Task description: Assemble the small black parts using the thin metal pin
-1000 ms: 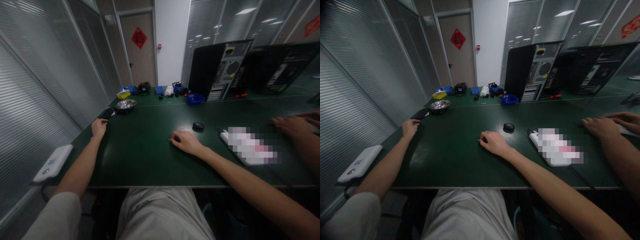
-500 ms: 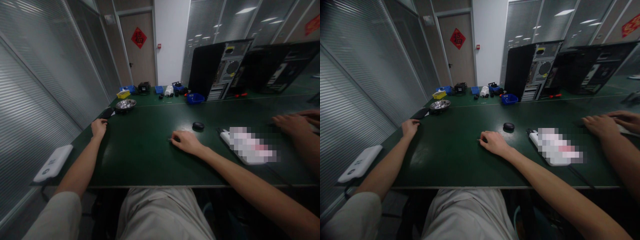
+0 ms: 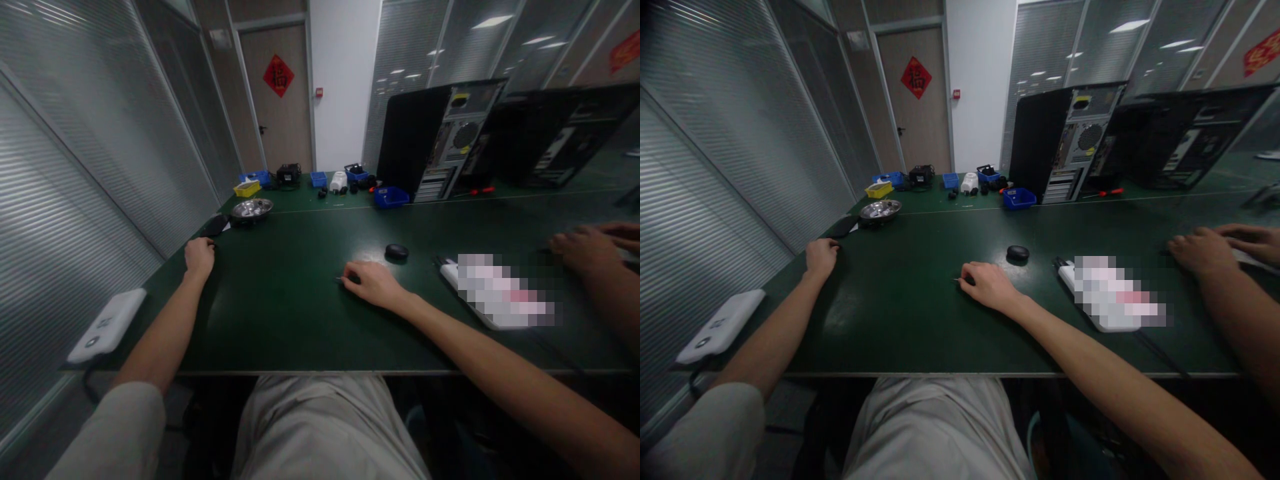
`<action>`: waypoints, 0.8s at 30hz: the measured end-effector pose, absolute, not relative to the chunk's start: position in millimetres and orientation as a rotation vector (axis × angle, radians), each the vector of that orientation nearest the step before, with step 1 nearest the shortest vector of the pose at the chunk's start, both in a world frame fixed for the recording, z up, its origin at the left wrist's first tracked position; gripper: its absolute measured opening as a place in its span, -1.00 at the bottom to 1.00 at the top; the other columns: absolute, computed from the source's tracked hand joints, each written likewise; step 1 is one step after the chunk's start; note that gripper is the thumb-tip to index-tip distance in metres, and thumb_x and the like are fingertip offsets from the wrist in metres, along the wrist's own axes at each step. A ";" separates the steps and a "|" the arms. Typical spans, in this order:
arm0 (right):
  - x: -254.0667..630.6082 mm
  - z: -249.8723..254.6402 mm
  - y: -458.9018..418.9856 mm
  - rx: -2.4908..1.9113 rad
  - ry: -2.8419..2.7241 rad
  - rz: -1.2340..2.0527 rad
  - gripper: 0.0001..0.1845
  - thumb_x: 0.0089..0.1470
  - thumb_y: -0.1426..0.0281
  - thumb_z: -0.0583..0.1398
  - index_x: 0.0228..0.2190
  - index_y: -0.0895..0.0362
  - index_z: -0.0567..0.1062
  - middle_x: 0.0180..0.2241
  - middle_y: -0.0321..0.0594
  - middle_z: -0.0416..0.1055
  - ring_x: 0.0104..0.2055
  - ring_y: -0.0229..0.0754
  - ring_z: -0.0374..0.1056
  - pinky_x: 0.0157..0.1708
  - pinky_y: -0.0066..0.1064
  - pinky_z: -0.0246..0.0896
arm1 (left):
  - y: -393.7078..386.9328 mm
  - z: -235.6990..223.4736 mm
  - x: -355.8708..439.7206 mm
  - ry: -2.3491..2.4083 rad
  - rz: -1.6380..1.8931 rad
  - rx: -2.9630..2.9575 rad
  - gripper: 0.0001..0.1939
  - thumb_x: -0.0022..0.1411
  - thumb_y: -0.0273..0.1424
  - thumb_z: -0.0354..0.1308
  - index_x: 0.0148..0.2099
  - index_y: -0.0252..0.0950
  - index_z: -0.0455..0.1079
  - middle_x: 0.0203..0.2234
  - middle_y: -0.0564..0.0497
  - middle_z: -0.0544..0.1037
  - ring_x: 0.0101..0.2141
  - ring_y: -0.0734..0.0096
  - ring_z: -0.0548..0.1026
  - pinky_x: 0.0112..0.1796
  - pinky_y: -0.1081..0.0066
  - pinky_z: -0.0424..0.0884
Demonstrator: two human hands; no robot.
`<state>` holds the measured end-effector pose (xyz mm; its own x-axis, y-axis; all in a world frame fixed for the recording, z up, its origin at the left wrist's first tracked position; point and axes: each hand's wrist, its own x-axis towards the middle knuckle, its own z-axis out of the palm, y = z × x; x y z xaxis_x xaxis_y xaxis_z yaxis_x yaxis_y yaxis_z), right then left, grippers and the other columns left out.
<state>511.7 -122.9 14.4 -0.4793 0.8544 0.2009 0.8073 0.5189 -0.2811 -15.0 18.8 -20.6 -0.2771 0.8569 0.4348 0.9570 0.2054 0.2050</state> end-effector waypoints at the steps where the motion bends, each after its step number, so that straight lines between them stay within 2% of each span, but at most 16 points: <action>1: 511.7 14.2 -122.8 -1.385 -2.448 0.212 -0.82 0.29 0.23 0.20 -0.22 0.07 0.52 -0.26 -0.22 0.52 -0.29 -0.18 0.38 -0.36 -0.37 0.05 | 18.5 -20.0 -14.5 -2.263 -0.644 -1.730 -0.68 0.30 -0.42 0.13 0.01 -0.39 0.62 -0.10 -0.28 0.63 -0.05 -0.03 0.54 0.06 0.15 0.40; 7: 512.2 12.6 -122.0 -1.369 -2.438 0.222 -0.82 0.30 0.23 0.20 -0.23 0.07 0.52 -0.26 -0.23 0.51 -0.29 -0.19 0.38 -0.34 -0.38 0.06 | 14.8 -17.1 -11.4 -2.296 -0.650 -1.686 -0.74 0.28 -0.41 0.18 -0.06 -0.36 0.62 -0.12 -0.29 0.61 -0.09 -0.04 0.53 -0.01 0.13 0.43; 13: 512.5 14.1 -122.4 -1.384 -2.444 0.233 -0.81 0.30 0.22 0.20 -0.22 0.07 0.53 -0.26 -0.22 0.52 -0.29 -0.18 0.38 -0.35 -0.37 0.06 | 16.7 -17.5 -18.4 -2.394 -0.760 -1.657 -0.79 0.29 -0.34 0.20 -0.13 -0.33 0.60 -0.20 -0.23 0.63 -0.13 0.06 0.54 -0.03 0.20 0.42; 19: 512.4 14.1 -122.8 -1.378 -2.446 0.241 -0.81 0.30 0.23 0.20 -0.21 0.07 0.53 -0.24 -0.21 0.53 -0.29 -0.18 0.39 -0.34 -0.37 0.08 | 17.7 -19.4 -19.7 -2.492 -0.734 -1.557 -0.75 0.23 -0.24 0.27 -0.11 -0.27 0.59 -0.16 -0.26 0.62 -0.12 -0.08 0.55 -0.13 0.13 0.45; 24: 512.4 15.5 -123.1 -1.377 -2.448 0.247 -0.81 0.30 0.23 0.20 -0.20 0.07 0.53 -0.23 -0.21 0.53 -0.28 -0.17 0.39 -0.35 -0.38 0.08 | 12.8 -10.7 -3.8 -2.402 -0.725 -1.660 -0.79 0.24 -0.22 0.29 -0.16 -0.22 0.59 -0.21 -0.18 0.64 -0.15 -0.03 0.56 -0.15 0.20 0.44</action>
<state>512.4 -123.1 15.5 -0.4838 0.8539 0.1917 0.7985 0.5203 -0.3028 -3.8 12.8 -10.7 -0.3850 0.8450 0.3711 0.9092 0.2783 0.3095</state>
